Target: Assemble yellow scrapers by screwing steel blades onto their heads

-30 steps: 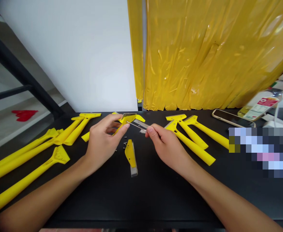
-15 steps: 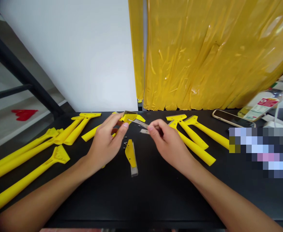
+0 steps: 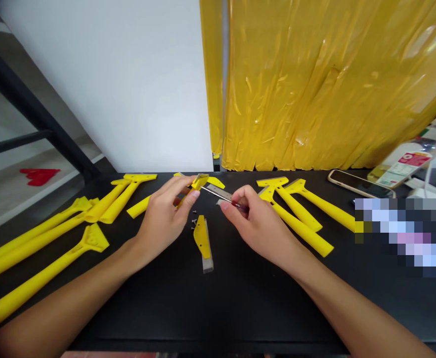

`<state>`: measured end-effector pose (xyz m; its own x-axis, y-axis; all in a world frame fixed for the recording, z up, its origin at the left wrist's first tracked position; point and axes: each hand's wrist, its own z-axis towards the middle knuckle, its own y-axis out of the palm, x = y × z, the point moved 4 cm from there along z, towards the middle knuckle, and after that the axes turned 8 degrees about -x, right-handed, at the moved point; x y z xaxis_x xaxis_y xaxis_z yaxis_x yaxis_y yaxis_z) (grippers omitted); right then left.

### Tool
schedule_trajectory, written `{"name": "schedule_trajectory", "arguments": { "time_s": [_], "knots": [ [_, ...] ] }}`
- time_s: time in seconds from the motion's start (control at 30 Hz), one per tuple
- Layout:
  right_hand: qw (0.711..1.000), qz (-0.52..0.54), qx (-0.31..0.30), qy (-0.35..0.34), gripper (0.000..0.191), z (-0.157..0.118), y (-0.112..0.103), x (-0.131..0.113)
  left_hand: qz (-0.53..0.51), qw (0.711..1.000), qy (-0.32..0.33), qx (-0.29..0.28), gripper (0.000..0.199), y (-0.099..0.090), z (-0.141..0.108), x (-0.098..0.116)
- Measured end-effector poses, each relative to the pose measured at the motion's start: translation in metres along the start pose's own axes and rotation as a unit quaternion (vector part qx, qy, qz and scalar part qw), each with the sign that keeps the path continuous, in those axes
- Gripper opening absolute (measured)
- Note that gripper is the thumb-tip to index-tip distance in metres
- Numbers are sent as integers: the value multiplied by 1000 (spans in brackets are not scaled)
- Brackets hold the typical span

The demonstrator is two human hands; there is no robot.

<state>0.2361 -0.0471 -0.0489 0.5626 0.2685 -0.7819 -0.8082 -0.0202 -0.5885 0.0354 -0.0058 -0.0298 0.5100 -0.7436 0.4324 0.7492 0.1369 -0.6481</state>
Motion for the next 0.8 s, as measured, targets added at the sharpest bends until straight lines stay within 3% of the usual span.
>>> {"name": "schedule_trajectory", "arguments": {
  "time_s": [0.1, 0.2, 0.3, 0.43, 0.57, 0.8],
  "knots": [
    [999, -19, 7, -28, 23, 1, -2, 0, -16, 1000, -17, -3, 26, -1, 1, -2],
    [998, -36, 4, -56, 30, 6, -5, 3, -25, 1000, -8, 5, 26, -4, 2, 3],
    [998, 10, -21, -52, 37, 11, -2, 10, -30, 999, 26, 15, 21, -7, 1, 11],
    [994, 82, -51, -54, 23, 14, 6, 12, -34, 999, 27, 22, 18, -8, 0, 16],
    [992, 90, -66, -66, 19, 13, 10, 13, -36, 998, 11, 45, 17, -10, -1, 16],
    [988, 102, -83, -76, 23, 16, 15, 25, -28, 995, 54, 75, 11, -12, -3, 19]
  ]
}}
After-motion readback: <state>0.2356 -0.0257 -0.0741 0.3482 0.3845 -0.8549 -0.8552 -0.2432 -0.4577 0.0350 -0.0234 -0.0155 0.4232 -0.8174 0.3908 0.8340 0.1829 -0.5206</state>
